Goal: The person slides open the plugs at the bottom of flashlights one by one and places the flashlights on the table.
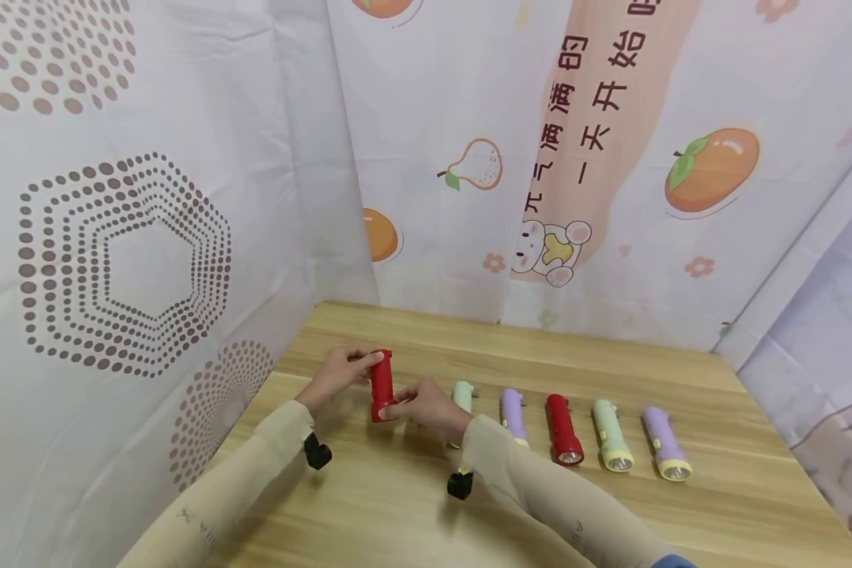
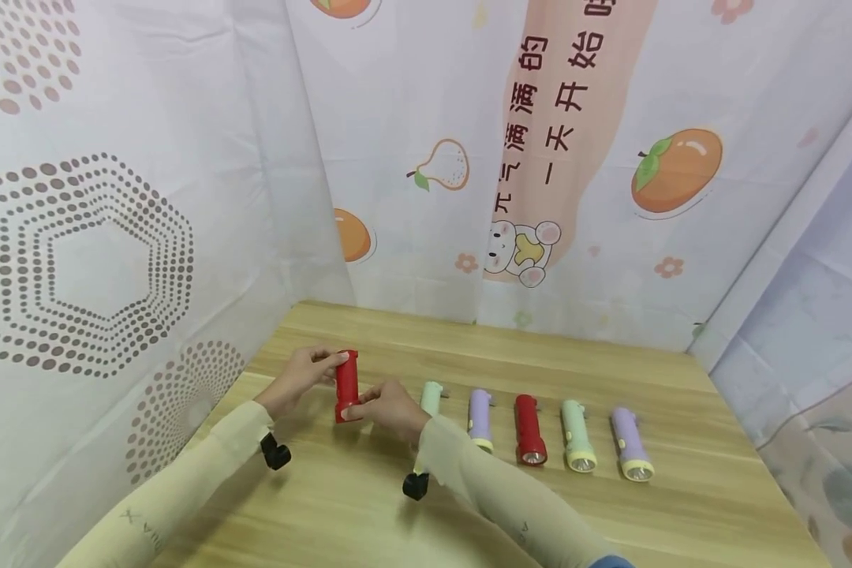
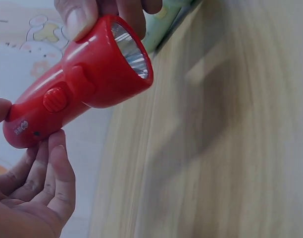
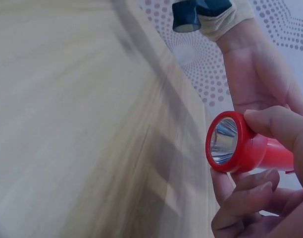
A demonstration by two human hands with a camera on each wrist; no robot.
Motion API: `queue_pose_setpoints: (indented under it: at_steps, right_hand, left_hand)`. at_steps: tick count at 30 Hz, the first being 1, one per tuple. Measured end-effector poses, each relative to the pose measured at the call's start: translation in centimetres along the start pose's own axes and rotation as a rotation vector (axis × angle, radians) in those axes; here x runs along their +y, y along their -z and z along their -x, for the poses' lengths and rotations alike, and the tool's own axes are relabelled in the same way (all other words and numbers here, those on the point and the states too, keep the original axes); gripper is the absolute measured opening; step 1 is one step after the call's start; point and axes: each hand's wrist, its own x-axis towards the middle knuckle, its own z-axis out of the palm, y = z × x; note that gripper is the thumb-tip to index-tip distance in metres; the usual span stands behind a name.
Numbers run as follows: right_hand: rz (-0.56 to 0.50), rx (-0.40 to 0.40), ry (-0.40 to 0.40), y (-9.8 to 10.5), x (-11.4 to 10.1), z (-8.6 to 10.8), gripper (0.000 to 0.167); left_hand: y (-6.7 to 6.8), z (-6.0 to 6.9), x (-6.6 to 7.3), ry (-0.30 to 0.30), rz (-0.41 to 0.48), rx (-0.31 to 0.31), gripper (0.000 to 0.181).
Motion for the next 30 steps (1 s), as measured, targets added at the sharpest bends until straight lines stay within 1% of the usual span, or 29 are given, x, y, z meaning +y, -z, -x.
queue_pose_setpoints:
  at_steps: [5, 8, 11, 16, 18, 22, 27, 30]
  right_hand:
    - [-0.028, -0.026, 0.028, 0.4, 0.4, 1.3, 0.030]
    - [0.000, -0.010, 0.019, 0.7, 0.6, 2.1, 0.033]
    - [0.008, 0.000, 0.018, 0.9, 0.8, 2.8, 0.035]
    - [-0.004, -0.016, 0.037, 1.1, 1.0, 3.9, 0.036]
    - [-0.008, -0.025, 0.050, 1.2, 1.1, 4.4, 0.035]
    - [-0.029, -0.036, 0.063, 1.0, 1.8, 5.3, 0.033]
    - [0.004, -0.032, 0.053, 0.7, 2.6, 6.5, 0.031]
    - [0.015, -0.034, 0.045, 0.6, 2.9, 7.0, 0.031]
  left_hand:
    - [-1.0, 0.9, 0.1, -0.027, 0.056, -0.009, 0.044]
    - [-1.4, 1.3, 0.3, -0.042, 0.055, -0.023, 0.043]
    - [-1.6, 1.7, 0.5, -0.041, 0.057, -0.044, 0.044]
    - [-1.7, 2.4, 0.8, -0.045, 0.035, -0.073, 0.045]
    - [-1.8, 2.7, 0.9, -0.058, 0.027, -0.087, 0.044]
    - [-2.4, 3.4, 0.6, -0.070, 0.034, -0.125, 0.042]
    - [-3.1, 4.4, -0.1, -0.081, 0.027, -0.163, 0.038]
    - [-3.4, 4.8, -0.5, -0.086, 0.039, -0.179, 0.036]
